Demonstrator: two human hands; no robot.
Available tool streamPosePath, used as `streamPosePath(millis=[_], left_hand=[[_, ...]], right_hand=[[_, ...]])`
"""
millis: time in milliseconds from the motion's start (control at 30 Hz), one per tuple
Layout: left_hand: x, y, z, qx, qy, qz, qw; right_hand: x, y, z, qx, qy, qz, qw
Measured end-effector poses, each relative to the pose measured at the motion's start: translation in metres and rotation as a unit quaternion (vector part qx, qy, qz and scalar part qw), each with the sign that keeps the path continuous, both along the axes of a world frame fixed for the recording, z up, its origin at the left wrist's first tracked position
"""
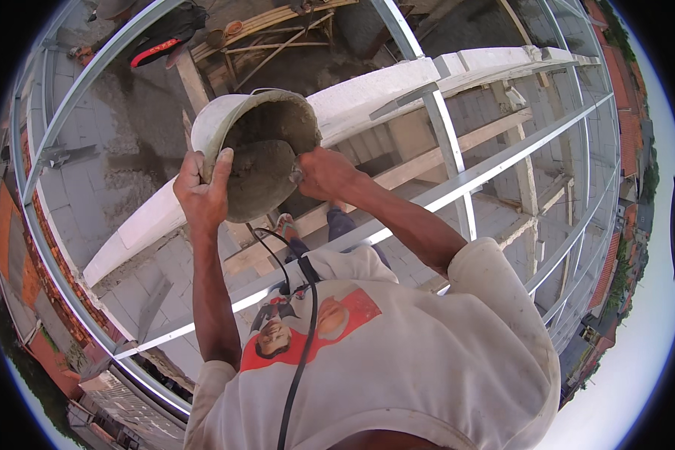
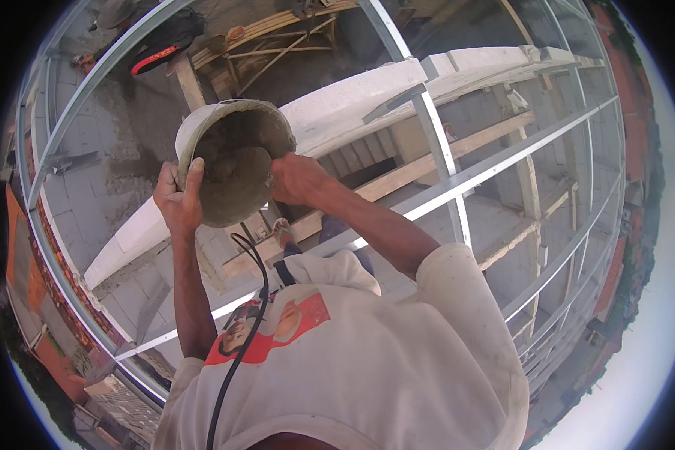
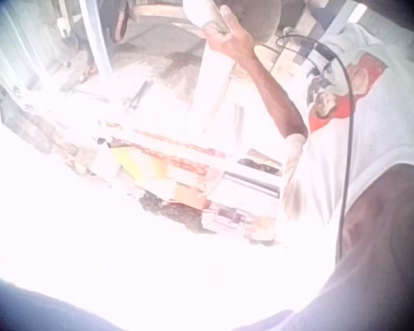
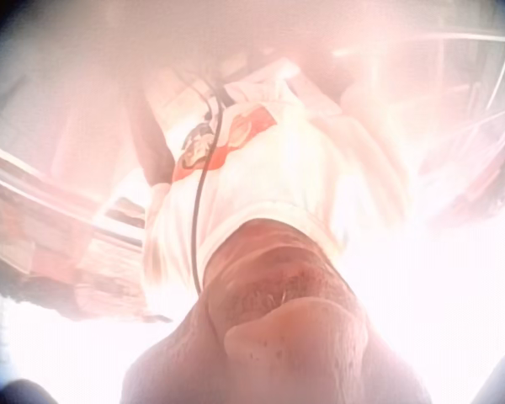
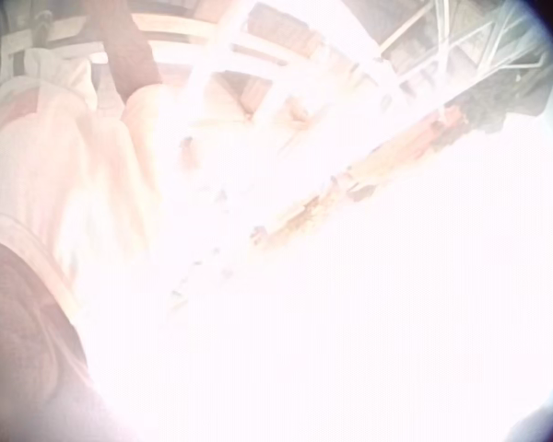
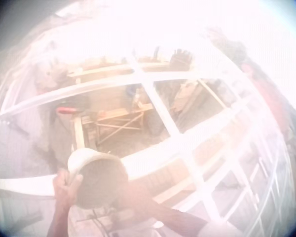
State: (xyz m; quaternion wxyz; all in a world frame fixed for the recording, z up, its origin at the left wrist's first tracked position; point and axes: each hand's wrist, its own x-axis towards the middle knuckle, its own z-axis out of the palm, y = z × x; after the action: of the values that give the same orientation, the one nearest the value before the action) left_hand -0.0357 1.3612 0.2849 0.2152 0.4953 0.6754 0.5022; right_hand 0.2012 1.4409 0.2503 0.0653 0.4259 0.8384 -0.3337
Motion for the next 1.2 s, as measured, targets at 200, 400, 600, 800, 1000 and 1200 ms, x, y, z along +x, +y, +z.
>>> streamPosePath(millis=[200,400,600,800,1000,1200], left_hand=[[-0.005,0.003,0.003,0.026,-0.074,0.007,0.997],[-0.009,0.004,-0.002,0.028,-0.018,0.031,0.999],[-0.009,0.007,-0.002,0.039,-0.076,0.069,0.994],[-0.003,0.022,0.007,0.027,-0.06,0.113,0.991],[0.005,0.037,0.02,0.004,-0.011,0.104,0.995],[0.019,0.05,0.025,-0.028,0.017,0.117,0.993]], right_hand=[[-0.011,-0.011,-0.037,-0.076,0.176,-0.005,0.981],[-0.032,-0.036,-0.034,-0.097,0.26,-0.06,0.959],[-0.029,-0.048,-0.018,-0.124,0.325,-0.103,0.932],[-0.007,-0.032,0.003,-0.211,0.305,-0.118,0.921],[0.031,-0.025,0.005,-0.171,0.3,-0.133,0.929],[0.104,-0.03,0.016,-0.167,0.312,-0.263,0.897]])
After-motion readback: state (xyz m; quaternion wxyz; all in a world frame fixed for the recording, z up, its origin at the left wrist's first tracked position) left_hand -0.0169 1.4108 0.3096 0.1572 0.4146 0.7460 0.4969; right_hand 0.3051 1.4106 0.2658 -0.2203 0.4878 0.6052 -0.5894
